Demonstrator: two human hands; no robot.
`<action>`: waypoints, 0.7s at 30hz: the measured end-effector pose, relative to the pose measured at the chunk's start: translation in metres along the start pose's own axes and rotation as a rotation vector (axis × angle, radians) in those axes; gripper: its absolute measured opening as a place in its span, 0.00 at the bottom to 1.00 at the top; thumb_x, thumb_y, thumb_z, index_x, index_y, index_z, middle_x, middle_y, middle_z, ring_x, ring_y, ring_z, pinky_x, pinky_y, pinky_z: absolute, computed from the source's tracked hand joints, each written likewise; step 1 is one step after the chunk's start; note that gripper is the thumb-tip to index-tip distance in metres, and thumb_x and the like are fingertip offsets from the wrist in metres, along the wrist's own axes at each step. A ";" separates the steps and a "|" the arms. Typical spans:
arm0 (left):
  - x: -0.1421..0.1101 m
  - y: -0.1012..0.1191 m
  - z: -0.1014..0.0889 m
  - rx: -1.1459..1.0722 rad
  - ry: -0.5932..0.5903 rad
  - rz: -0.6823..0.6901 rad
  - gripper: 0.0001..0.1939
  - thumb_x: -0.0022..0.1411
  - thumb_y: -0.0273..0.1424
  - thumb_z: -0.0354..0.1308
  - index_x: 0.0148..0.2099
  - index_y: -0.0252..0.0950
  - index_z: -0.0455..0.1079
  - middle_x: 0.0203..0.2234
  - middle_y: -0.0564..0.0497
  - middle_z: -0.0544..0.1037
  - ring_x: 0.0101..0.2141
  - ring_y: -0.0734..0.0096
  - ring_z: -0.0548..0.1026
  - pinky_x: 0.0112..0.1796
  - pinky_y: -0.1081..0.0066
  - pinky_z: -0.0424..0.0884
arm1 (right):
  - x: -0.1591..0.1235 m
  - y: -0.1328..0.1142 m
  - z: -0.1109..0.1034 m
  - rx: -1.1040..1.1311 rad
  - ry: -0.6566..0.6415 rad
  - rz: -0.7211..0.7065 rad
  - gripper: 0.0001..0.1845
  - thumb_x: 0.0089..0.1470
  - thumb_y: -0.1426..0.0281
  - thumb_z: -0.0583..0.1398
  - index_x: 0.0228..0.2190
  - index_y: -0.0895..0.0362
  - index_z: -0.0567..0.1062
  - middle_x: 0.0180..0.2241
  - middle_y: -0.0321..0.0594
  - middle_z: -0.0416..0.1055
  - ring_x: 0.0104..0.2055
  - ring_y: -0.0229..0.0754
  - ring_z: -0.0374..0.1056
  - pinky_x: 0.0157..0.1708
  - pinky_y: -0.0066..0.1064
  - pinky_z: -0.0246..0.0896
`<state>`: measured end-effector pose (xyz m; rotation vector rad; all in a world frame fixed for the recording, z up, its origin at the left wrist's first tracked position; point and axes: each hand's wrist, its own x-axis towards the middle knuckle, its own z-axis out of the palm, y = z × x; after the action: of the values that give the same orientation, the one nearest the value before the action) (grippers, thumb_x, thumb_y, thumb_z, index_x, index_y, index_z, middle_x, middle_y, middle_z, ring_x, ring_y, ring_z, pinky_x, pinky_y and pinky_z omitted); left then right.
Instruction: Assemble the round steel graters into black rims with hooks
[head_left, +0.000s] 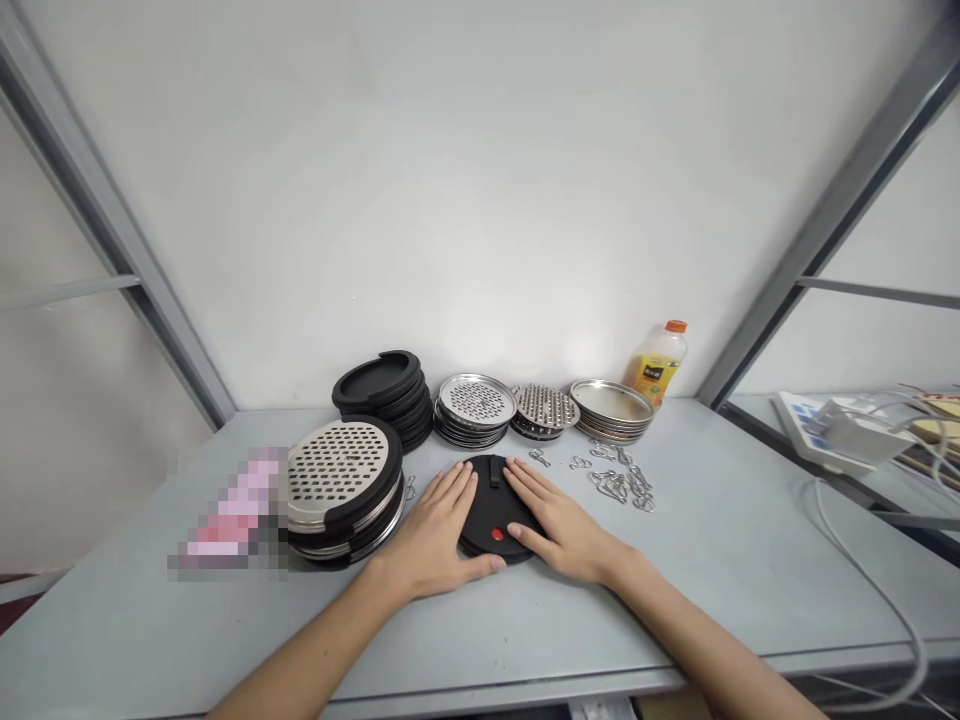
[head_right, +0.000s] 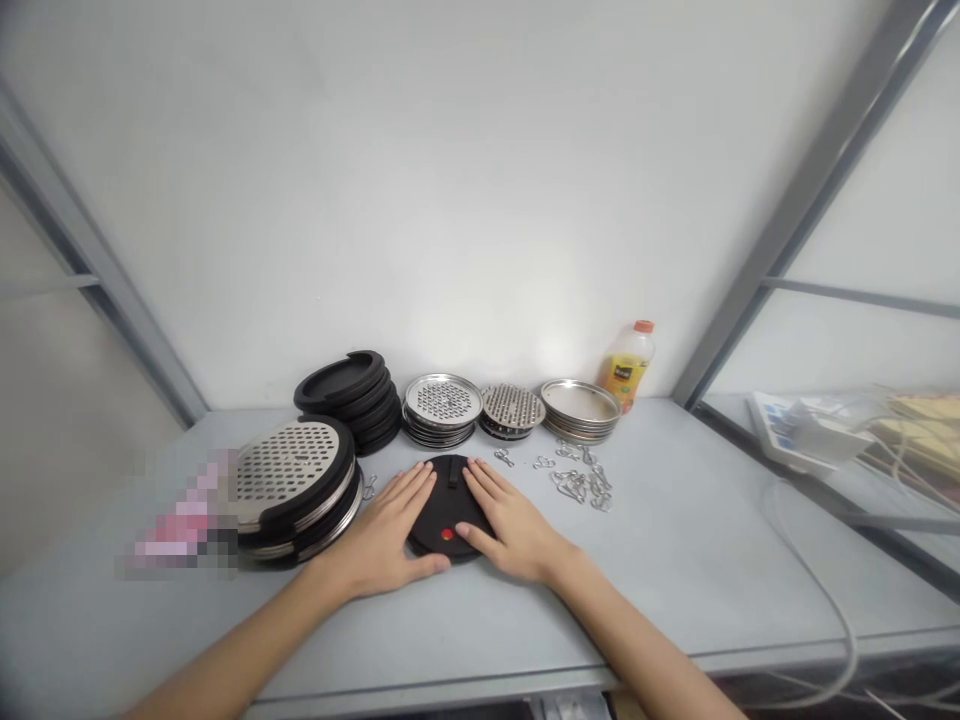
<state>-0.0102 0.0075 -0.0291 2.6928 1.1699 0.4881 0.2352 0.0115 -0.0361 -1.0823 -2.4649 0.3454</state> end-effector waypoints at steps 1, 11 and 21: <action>0.000 0.000 0.000 0.004 0.001 -0.004 0.50 0.56 0.56 0.54 0.68 0.31 0.41 0.66 0.37 0.46 0.65 0.53 0.44 0.62 0.52 0.48 | 0.000 0.000 0.000 -0.003 -0.001 0.004 0.38 0.60 0.57 0.53 0.64 0.61 0.47 0.66 0.51 0.41 0.68 0.54 0.37 0.64 0.50 0.42; -0.003 0.009 -0.009 0.051 0.057 0.116 0.40 0.61 0.47 0.55 0.68 0.34 0.45 0.66 0.39 0.45 0.66 0.51 0.40 0.62 0.48 0.46 | 0.002 0.003 0.000 0.008 0.001 0.047 0.34 0.62 0.57 0.51 0.64 0.55 0.49 0.67 0.46 0.41 0.68 0.54 0.33 0.64 0.54 0.39; -0.002 0.008 -0.010 0.061 0.009 0.139 0.33 0.65 0.45 0.51 0.66 0.35 0.50 0.65 0.41 0.52 0.65 0.53 0.45 0.61 0.51 0.50 | 0.006 -0.002 -0.006 -0.014 0.096 0.019 0.27 0.62 0.60 0.50 0.60 0.58 0.62 0.61 0.47 0.58 0.64 0.54 0.51 0.60 0.53 0.51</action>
<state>-0.0097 0.0010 -0.0176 2.8407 1.0207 0.4917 0.2330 0.0150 -0.0287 -1.1022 -2.3780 0.2755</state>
